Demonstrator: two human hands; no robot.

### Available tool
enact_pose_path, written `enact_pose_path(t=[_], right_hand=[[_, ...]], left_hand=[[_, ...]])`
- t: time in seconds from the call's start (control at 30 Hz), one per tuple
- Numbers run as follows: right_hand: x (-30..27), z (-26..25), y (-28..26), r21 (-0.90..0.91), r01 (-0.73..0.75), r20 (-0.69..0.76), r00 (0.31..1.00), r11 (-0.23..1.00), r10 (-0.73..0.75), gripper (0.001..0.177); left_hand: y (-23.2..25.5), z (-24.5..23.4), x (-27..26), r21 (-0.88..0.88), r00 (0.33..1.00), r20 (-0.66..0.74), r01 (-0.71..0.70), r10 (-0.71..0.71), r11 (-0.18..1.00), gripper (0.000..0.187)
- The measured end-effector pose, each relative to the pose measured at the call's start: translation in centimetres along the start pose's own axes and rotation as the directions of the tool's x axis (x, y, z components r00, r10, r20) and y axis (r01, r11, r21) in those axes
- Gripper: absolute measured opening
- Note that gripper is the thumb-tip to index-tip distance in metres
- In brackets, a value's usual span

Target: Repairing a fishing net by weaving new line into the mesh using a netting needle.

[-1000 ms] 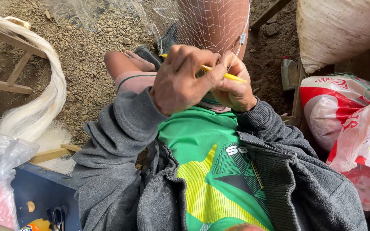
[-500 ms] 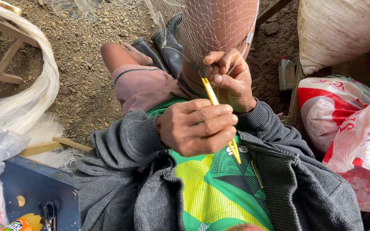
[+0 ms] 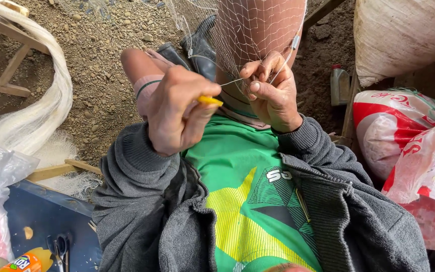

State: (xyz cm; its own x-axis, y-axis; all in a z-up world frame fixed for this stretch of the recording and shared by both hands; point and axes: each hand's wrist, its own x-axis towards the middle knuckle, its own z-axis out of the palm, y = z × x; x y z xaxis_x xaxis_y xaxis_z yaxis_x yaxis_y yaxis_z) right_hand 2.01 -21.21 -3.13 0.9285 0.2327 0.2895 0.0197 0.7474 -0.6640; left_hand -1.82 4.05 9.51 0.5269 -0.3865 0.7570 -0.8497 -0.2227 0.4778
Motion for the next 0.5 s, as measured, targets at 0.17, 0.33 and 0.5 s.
enact_pose_path(t=[0.17, 0.33, 0.5], right_hand=[[-0.1, -0.1, 0.1, 0.014, -0.002, 0.016, 1.000, 1.000, 0.002, 0.034], [0.0, 0.0, 0.0, 0.006, 0.007, 0.003, 1.000, 1.000, -0.007, 0.035], [0.0, -0.1, 0.0, 0.016, 0.021, 0.010, 1.000, 1.000, -0.021, 0.035]], left_hand=[[-0.8, 1.5, 0.7, 0.101, 0.986, -0.002, 0.164, -0.165, 0.981, 0.020], [-2.9, 2.8, 0.5, 0.112, 0.977, -0.014, 0.215, -0.215, 0.970, 0.035], [-4.0, 4.2, 0.5, 0.117, 0.972, -0.053, 0.234, -0.230, 0.965, 0.033]])
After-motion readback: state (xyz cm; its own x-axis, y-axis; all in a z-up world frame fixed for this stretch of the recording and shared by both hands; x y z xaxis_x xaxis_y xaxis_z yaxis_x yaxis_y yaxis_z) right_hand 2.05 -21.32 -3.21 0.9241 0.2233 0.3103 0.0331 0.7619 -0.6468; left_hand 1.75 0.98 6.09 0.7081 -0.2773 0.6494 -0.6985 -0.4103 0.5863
